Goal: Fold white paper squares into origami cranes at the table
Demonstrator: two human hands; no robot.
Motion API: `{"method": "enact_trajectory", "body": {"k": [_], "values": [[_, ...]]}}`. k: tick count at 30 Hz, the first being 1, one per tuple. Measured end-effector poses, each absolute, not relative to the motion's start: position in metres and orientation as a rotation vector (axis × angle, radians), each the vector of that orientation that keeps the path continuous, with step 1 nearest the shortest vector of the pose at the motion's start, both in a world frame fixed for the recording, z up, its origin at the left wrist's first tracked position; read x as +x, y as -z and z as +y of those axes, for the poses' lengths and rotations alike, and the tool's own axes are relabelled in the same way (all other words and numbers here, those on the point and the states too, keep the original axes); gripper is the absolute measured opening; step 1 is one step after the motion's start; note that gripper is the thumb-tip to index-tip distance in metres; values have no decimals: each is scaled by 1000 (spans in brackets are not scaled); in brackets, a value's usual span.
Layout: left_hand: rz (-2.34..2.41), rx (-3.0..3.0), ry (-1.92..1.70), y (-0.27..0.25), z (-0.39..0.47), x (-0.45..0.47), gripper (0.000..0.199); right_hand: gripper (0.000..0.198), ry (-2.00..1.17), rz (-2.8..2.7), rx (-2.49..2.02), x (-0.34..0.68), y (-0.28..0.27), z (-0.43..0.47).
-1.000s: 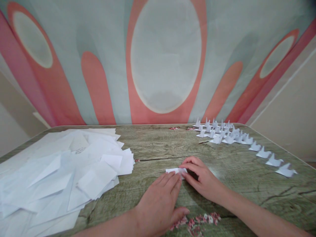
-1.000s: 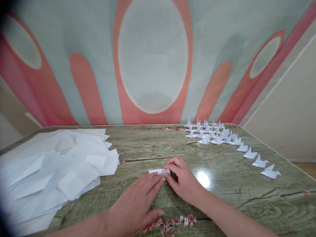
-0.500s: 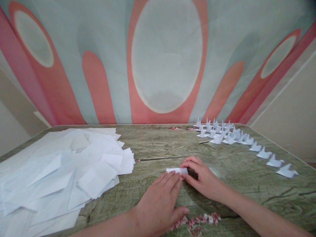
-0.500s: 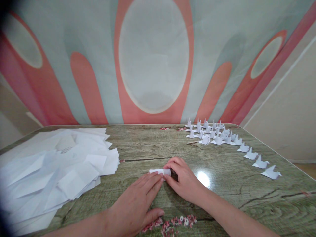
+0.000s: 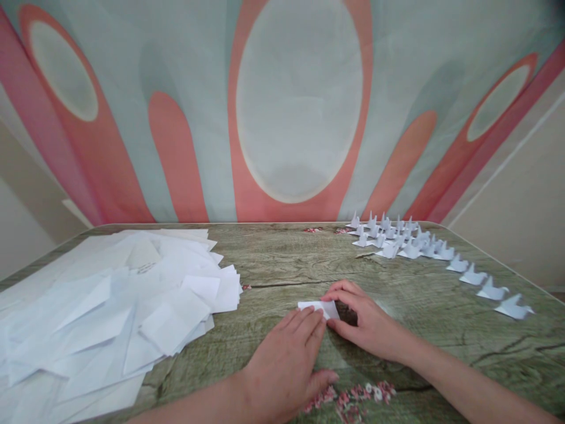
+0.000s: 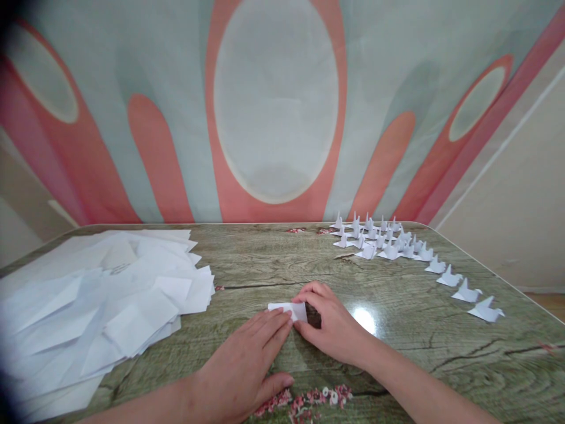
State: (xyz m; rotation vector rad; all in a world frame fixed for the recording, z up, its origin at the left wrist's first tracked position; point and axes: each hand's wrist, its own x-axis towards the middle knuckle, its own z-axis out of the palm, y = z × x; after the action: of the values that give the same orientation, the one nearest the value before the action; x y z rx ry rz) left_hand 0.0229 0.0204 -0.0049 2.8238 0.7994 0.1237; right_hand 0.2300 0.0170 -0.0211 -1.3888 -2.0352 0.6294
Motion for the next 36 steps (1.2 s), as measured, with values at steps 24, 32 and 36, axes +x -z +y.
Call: {"method": "enact_trajectory", "body": {"k": [24,32,36], "values": [[780,2772,-176,2,23,21,56,29,-604,-2090,-1345,233,23,16],[722,2763,-243,2,30,19,49,26,-584,-2082,-1325,234,23,12],[703,2719,-351,6,43,17,30,27,-581,-2071,-1325,235,24,14]]}}
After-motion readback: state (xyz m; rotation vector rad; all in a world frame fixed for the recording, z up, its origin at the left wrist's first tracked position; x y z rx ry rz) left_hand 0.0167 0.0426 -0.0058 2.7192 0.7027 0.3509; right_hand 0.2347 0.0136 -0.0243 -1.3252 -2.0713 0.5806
